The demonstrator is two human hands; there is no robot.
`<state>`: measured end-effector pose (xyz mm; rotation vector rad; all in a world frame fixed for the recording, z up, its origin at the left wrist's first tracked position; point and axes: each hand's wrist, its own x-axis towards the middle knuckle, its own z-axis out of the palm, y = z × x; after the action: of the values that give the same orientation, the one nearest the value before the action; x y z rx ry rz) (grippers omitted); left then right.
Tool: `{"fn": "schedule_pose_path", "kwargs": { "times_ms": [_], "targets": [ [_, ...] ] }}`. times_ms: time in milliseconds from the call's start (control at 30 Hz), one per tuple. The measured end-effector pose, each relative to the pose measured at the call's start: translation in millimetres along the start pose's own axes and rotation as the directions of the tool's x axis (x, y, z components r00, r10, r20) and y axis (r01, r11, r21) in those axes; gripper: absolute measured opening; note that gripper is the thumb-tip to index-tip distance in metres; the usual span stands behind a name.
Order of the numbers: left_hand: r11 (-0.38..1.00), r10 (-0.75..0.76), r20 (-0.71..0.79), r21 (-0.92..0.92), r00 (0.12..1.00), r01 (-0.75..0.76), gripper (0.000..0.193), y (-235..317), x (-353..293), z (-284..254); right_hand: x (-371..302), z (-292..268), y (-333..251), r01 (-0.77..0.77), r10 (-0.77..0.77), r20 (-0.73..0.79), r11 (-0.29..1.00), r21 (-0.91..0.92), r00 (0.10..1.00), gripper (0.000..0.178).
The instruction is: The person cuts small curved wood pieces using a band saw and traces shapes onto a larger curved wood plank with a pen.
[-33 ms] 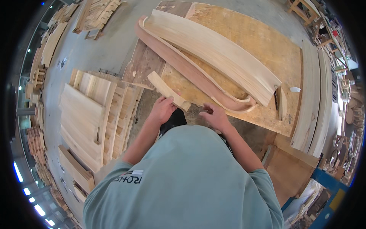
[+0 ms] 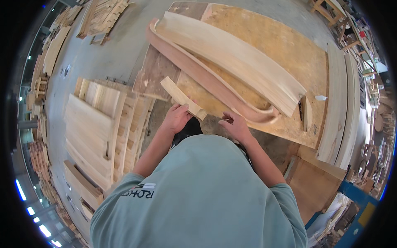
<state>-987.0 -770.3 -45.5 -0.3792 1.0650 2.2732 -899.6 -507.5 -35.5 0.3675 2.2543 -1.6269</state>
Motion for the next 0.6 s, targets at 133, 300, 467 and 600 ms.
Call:
{"fn": "schedule_pose_path", "kwargs": {
  "times_ms": [133, 300, 467, 600],
  "targets": [
    [0.992, -0.120, 0.016, 0.033, 0.993, 0.119, 0.037, 79, 49, -10, 49, 22, -28, -0.078, 0.070, -0.144, 0.996, -0.046, 0.987, 0.052],
    [0.970, -0.168, -0.037, 0.173, 0.985, 0.172, 0.038, 139, 121, -60, 88, 46, -61, -0.041, -0.033, -0.258, 0.959, -0.279, 0.966, 0.049],
    [0.922, -0.064, -0.230, 0.360, 0.971, 0.146, 0.033, 171, 166, -81, 125, 61, -76, -0.089, -0.287, -0.497, 0.791, -0.605, 0.819, 0.053],
    [0.882, -0.158, -0.164, 0.419, 0.974, 0.214, 0.026, 163, 185, -58, 167, 46, -51, -0.259, -0.186, -0.551, 0.732, -0.630, 0.813, 0.035]
  ]
}}
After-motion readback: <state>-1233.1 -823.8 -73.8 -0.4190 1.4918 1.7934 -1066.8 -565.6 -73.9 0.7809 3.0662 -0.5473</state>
